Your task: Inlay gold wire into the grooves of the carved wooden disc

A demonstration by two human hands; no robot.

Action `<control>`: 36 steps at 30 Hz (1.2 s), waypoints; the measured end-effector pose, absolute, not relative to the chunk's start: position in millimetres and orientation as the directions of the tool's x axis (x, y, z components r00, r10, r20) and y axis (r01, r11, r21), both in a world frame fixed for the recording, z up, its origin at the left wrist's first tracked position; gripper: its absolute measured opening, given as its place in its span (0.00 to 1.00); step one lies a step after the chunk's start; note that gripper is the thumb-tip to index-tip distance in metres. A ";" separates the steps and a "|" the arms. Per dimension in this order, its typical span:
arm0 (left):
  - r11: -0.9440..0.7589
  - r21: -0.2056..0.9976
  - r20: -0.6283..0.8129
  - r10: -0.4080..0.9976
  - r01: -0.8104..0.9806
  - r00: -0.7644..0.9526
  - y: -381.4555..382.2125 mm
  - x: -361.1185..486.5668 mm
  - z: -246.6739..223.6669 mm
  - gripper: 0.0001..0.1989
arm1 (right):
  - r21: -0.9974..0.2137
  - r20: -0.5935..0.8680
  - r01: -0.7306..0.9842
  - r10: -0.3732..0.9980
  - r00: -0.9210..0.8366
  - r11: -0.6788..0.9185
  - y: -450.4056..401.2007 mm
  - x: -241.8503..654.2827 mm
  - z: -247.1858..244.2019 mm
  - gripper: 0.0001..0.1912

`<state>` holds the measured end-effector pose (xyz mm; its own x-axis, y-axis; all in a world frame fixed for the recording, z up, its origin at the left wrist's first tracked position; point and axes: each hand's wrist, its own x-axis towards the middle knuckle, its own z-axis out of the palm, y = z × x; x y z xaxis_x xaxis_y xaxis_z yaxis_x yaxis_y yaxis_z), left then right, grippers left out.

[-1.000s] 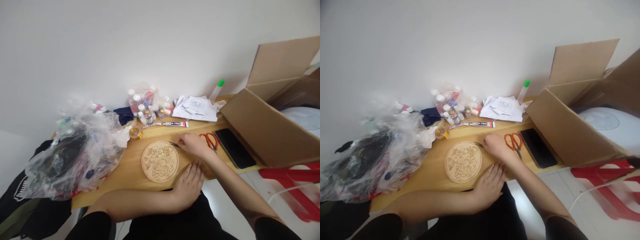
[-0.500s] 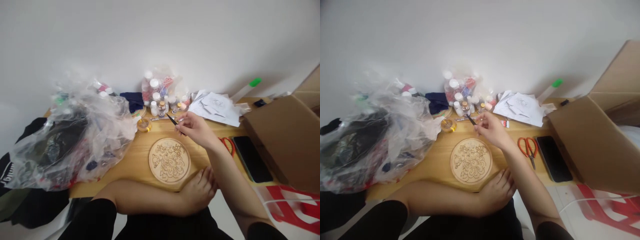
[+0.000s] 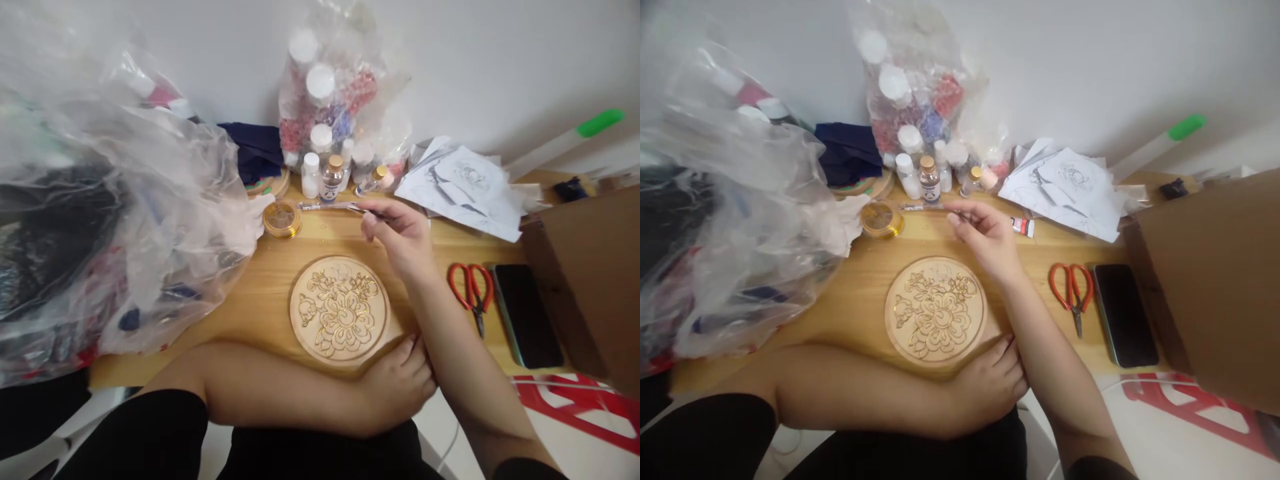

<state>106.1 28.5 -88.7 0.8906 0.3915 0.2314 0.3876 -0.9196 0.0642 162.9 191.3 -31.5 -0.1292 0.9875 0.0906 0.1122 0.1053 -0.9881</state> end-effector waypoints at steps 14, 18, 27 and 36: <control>-0.911 0.136 0.258 0.411 0.388 0.874 29.4 107.7 -90.1 0.20 | -0.610 0.190 0.734 0.954 -0.231 0.299 199.4 165.4 -47.9 0.10; -0.913 0.129 0.252 0.407 0.387 0.878 29.9 107.4 -88.5 0.20 | -0.629 0.085 0.755 0.981 -0.172 0.187 200.5 166.1 -48.7 0.09; -0.919 0.123 0.235 0.393 0.374 0.889 30.3 106.9 -87.7 0.20 | -0.715 0.109 0.691 0.993 -0.040 0.106 200.6 166.8 -51.5 0.08; -0.921 0.127 0.221 0.388 0.368 0.895 30.1 106.9 -88.4 0.19 | -0.897 0.015 0.442 1.000 -0.028 0.025 199.1 164.4 -60.6 0.07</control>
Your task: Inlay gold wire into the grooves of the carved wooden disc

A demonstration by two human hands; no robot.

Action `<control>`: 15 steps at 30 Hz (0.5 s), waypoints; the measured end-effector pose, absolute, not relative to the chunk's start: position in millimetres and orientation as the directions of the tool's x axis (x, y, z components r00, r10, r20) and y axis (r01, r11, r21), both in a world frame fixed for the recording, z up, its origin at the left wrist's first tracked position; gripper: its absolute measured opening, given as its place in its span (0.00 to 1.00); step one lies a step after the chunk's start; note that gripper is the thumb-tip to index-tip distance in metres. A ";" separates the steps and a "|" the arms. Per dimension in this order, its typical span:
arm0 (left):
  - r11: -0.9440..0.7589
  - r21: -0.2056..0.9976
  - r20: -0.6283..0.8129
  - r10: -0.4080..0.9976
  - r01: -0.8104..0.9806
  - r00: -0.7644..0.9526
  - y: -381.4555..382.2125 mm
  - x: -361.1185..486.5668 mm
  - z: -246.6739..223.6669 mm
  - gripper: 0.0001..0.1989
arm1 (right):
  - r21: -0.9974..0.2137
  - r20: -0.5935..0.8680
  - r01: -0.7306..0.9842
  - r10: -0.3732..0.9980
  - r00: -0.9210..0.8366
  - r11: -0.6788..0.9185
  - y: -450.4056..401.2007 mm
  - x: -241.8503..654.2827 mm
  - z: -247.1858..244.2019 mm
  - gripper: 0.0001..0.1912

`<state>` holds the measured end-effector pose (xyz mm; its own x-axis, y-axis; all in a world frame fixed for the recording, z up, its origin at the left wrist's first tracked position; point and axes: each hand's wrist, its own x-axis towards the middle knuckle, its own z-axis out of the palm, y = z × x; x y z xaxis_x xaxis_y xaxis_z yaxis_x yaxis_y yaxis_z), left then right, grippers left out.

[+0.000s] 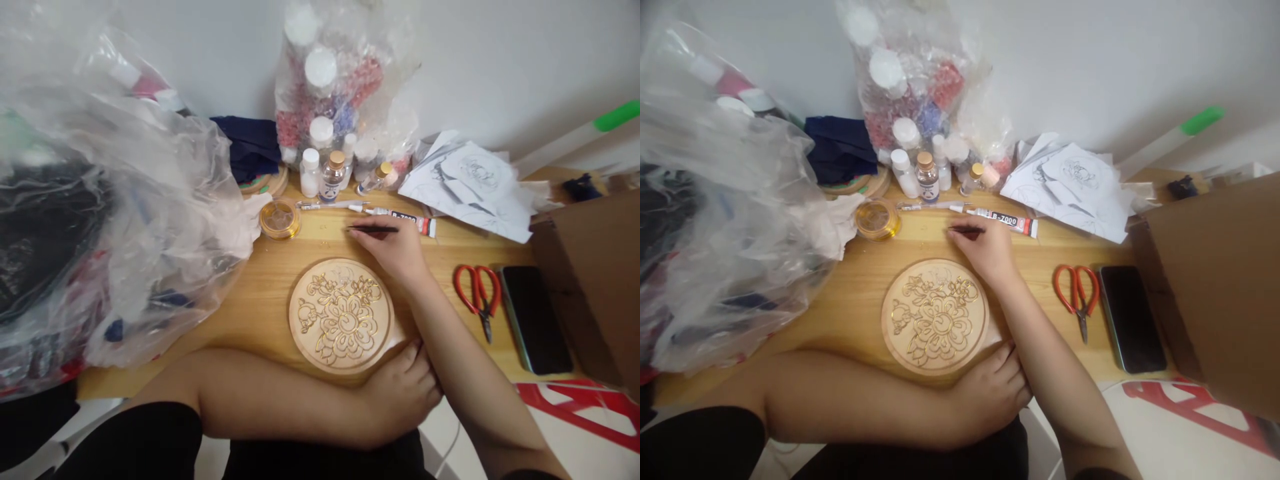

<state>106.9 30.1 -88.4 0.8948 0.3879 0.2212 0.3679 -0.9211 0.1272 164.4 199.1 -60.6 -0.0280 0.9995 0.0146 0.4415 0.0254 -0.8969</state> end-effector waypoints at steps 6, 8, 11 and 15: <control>-0.925 0.107 0.223 0.380 0.365 0.898 29.5 107.5 -90.8 0.19 | -0.905 -0.022 0.425 1.000 0.010 -0.024 200.2 163.2 -53.4 0.05; -0.920 0.104 0.240 0.393 0.379 0.888 29.4 107.5 -90.8 0.20 | -0.905 -0.024 0.425 0.999 0.026 -0.033 201.0 163.6 -51.4 0.05; -0.918 0.111 0.250 0.397 0.381 0.883 29.3 107.0 -89.3 0.20 | -0.911 -0.037 0.409 0.998 0.053 -0.055 202.0 164.9 -51.5 0.06; -0.912 0.111 0.258 0.409 0.394 0.875 29.4 106.6 -87.5 0.20 | -0.933 -0.060 0.349 0.995 0.082 -0.085 202.8 166.9 -55.2 0.06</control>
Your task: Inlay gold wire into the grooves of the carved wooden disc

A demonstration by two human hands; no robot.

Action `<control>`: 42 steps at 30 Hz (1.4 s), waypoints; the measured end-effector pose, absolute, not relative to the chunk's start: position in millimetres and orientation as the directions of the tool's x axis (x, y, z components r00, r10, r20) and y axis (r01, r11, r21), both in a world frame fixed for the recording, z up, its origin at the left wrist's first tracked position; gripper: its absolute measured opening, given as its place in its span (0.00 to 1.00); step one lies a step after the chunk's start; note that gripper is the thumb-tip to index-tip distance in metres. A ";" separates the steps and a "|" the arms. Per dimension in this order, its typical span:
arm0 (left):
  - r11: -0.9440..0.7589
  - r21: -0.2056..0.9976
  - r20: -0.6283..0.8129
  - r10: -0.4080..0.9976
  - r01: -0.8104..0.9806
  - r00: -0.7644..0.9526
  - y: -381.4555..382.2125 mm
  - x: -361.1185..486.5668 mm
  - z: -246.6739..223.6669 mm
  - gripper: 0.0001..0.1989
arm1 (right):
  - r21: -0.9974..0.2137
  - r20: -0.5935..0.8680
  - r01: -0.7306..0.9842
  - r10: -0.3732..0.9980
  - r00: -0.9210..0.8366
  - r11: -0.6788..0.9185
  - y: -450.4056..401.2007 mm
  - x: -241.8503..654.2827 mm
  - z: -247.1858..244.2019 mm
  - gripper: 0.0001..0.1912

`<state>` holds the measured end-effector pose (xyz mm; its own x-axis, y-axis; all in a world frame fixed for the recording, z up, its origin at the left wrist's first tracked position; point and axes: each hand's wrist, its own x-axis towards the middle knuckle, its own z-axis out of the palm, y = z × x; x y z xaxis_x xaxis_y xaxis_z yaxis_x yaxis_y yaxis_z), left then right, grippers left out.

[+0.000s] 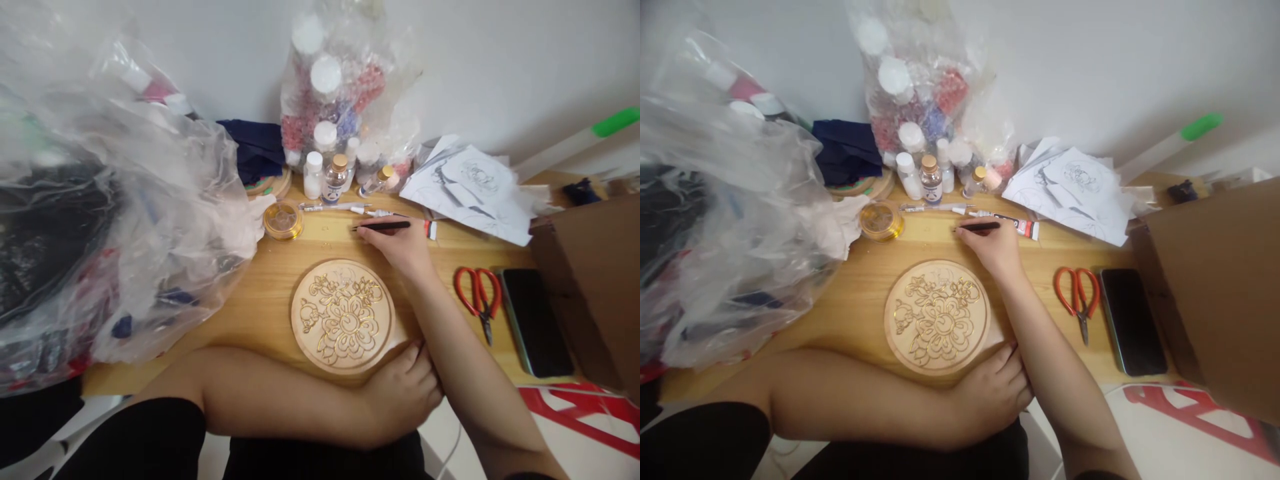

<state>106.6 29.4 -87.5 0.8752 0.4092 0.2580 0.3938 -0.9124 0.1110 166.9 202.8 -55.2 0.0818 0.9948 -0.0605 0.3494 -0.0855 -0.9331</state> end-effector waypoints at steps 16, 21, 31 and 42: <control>-0.902 0.162 0.330 0.432 0.401 0.839 27.7 108.6 -93.2 0.18 | -0.888 0.028 0.460 0.998 0.051 0.001 199.9 162.2 -52.9 0.04; -0.895 0.174 0.328 0.445 0.410 0.833 27.5 109.7 -93.2 0.17 | -0.916 0.182 0.362 0.983 -0.012 0.174 203.0 149.3 -64.5 0.03; -0.905 0.162 0.297 0.426 0.394 0.855 29.4 109.5 -91.2 0.19 | -0.890 0.193 0.393 0.972 -0.134 0.231 210.8 144.5 -67.2 0.03; -0.906 0.163 0.286 0.422 0.390 0.860 30.0 109.0 -89.4 0.19 | -0.872 0.194 0.428 0.971 -0.139 0.236 211.6 143.8 -70.3 0.04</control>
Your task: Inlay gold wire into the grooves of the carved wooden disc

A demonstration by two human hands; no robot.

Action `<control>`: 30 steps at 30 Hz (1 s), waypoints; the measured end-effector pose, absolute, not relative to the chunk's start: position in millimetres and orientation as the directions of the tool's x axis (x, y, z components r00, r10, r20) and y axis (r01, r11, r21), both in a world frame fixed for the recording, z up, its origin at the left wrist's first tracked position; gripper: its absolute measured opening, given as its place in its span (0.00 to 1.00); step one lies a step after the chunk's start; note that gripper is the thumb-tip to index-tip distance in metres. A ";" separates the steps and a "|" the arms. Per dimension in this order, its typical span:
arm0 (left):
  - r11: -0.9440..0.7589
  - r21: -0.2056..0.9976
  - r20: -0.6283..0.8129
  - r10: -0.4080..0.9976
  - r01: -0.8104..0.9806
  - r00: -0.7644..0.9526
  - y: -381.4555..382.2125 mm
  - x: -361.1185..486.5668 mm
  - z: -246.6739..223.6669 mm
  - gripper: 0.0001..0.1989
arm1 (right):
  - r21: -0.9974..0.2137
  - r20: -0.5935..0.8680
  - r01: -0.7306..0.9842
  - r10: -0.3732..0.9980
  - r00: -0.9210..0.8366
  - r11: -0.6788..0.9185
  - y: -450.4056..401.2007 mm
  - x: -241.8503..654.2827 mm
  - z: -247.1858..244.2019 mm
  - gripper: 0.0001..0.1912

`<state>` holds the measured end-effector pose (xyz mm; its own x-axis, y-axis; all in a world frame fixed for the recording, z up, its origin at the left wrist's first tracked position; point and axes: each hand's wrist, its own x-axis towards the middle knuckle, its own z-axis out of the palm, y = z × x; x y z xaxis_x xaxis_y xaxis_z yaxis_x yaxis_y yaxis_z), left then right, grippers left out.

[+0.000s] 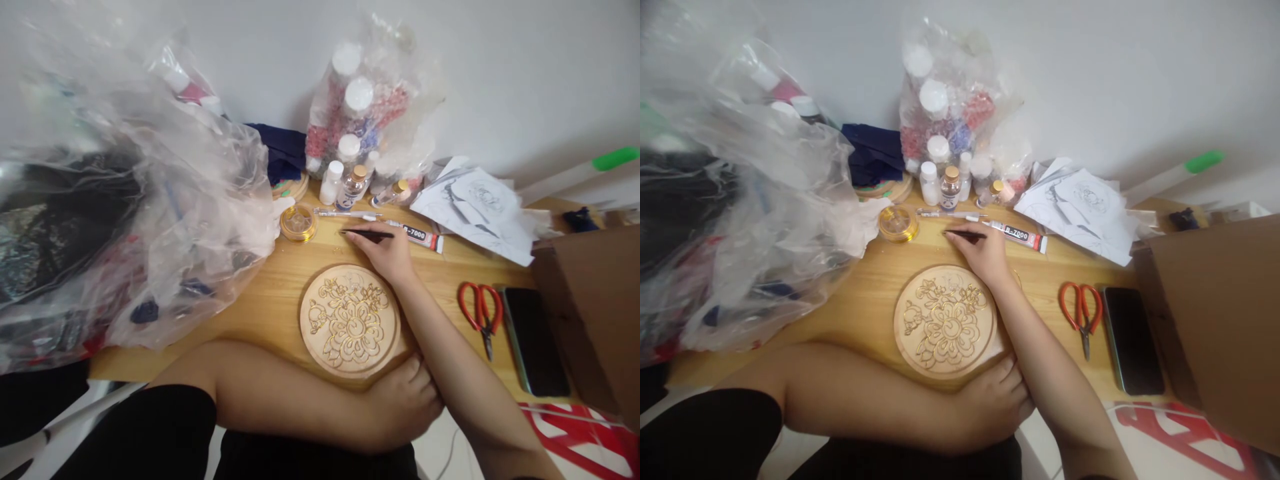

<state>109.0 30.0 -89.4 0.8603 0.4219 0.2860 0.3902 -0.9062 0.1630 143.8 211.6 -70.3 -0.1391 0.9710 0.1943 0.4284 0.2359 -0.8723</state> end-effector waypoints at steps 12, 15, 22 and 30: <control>-0.903 0.149 0.313 0.430 0.404 0.847 29.3 108.4 -91.3 0.20 | -0.857 0.147 0.478 0.980 -0.134 0.194 210.5 141.9 -63.2 0.02; -0.901 0.157 0.334 0.433 0.404 0.837 27.3 110.1 -94.1 0.20 | -0.847 0.135 0.500 0.983 -0.125 0.180 209.9 141.5 -62.0 0.02; -0.906 0.135 0.312 0.423 0.401 0.851 27.1 110.3 -94.9 0.20 | -0.835 0.172 0.512 0.979 -0.107 0.203 210.1 142.1 -60.9 0.02; -0.899 0.050 0.237 0.435 0.436 0.869 28.7 106.8 -87.2 0.22 | -0.701 0.337 0.582 0.911 -0.238 0.411 166.0 171.0 -29.3 0.03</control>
